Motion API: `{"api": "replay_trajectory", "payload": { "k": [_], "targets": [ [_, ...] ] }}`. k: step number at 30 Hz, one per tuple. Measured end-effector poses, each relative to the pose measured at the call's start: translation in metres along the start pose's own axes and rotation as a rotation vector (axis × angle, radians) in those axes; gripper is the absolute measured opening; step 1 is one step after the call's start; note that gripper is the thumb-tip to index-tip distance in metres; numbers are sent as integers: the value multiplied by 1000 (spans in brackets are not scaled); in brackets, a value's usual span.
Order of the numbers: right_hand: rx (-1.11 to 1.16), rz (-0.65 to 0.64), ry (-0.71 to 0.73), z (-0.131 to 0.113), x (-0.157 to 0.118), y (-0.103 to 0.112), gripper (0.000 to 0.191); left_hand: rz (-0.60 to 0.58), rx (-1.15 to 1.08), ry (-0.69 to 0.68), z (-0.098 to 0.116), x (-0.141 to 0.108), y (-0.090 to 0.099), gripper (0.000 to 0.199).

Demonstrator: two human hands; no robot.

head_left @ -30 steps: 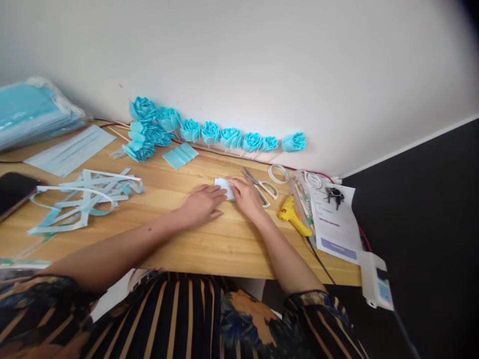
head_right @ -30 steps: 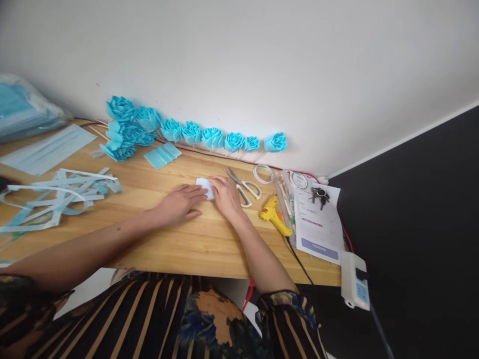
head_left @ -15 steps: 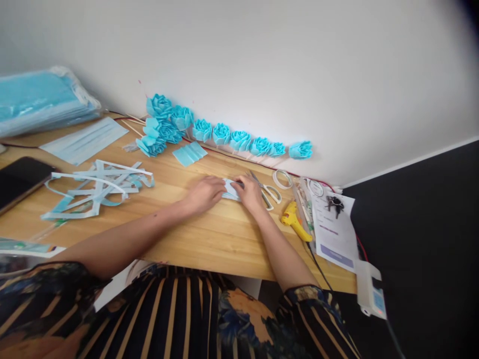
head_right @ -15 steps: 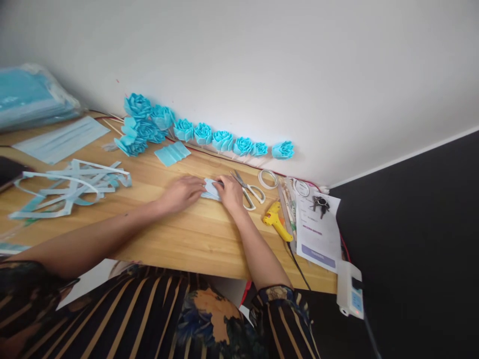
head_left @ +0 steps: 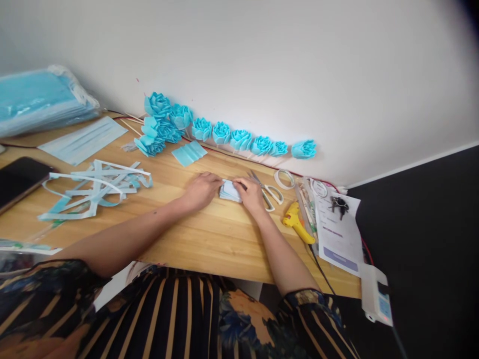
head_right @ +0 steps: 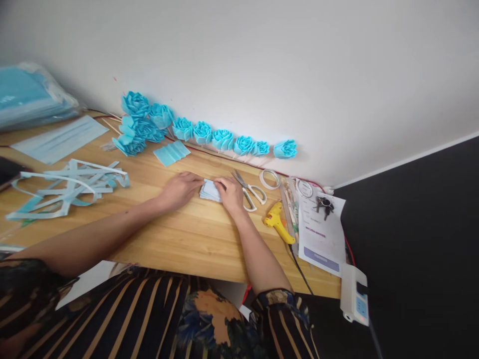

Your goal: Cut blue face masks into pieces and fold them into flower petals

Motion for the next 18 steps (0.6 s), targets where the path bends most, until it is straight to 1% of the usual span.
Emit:
{"api": "replay_trajectory", "payload": {
  "k": [4, 7, 10, 12, 14, 16, 18],
  "targets": [
    [73, 20, -44, 3, 1, 4, 17, 2, 35, 3, 0, 1, -4, 33],
    [182, 13, -30, 2, 1, 12, 15, -18, 48, -2, 0, 1, -6, 32],
    [256, -73, -47, 3, -2, 17, 17, -29, 49, -3, 0, 1, -7, 31],
    [288, -148, -123, 8, -5, 17, 21, -30, 46, 1, -1, 1, -7, 31],
    [322, -193, -186, 12, -7, 17, 26, -33, 45, 6, -1, 1, -6, 31],
    [336, -222, -197, 11, -6, 14, 27, -38, 39, 9, 0, 1, -6, 32],
    [301, -238, -172, 7, -2, 8, 26, -45, 26, 12, 1, 1, -5, 33]
  ]
}}
Point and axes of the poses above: each hand's wrist, its own x-axis towards the middle knuckle, its own y-axis out of the back of the hand, z = x × y, the point moved 8 cm from there along x, towards the middle knuckle, and after that the axes turned 1 degree about x, right-handed, at the moved point
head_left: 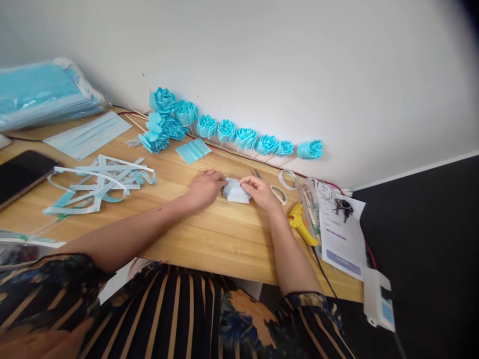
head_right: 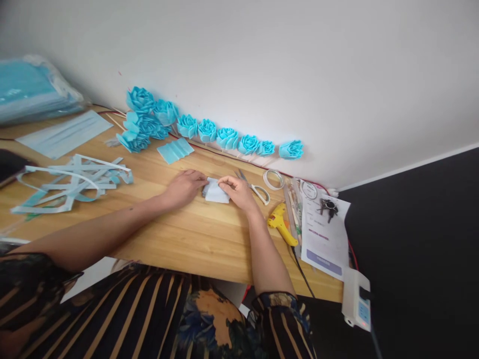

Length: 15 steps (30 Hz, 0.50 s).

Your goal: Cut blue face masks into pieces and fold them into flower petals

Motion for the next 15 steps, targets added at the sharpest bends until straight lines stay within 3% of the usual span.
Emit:
{"api": "replay_trajectory", "payload": {
  "k": [6, 15],
  "targets": [
    [-261, 92, 70, -8, 14, -14, 17, -1, -33, -17, 0, 0, 3, 34],
    [-304, 98, 21, -6, 12, -13, 18, 81, -154, 32, -14, -1, 14, 41]
  ]
}}
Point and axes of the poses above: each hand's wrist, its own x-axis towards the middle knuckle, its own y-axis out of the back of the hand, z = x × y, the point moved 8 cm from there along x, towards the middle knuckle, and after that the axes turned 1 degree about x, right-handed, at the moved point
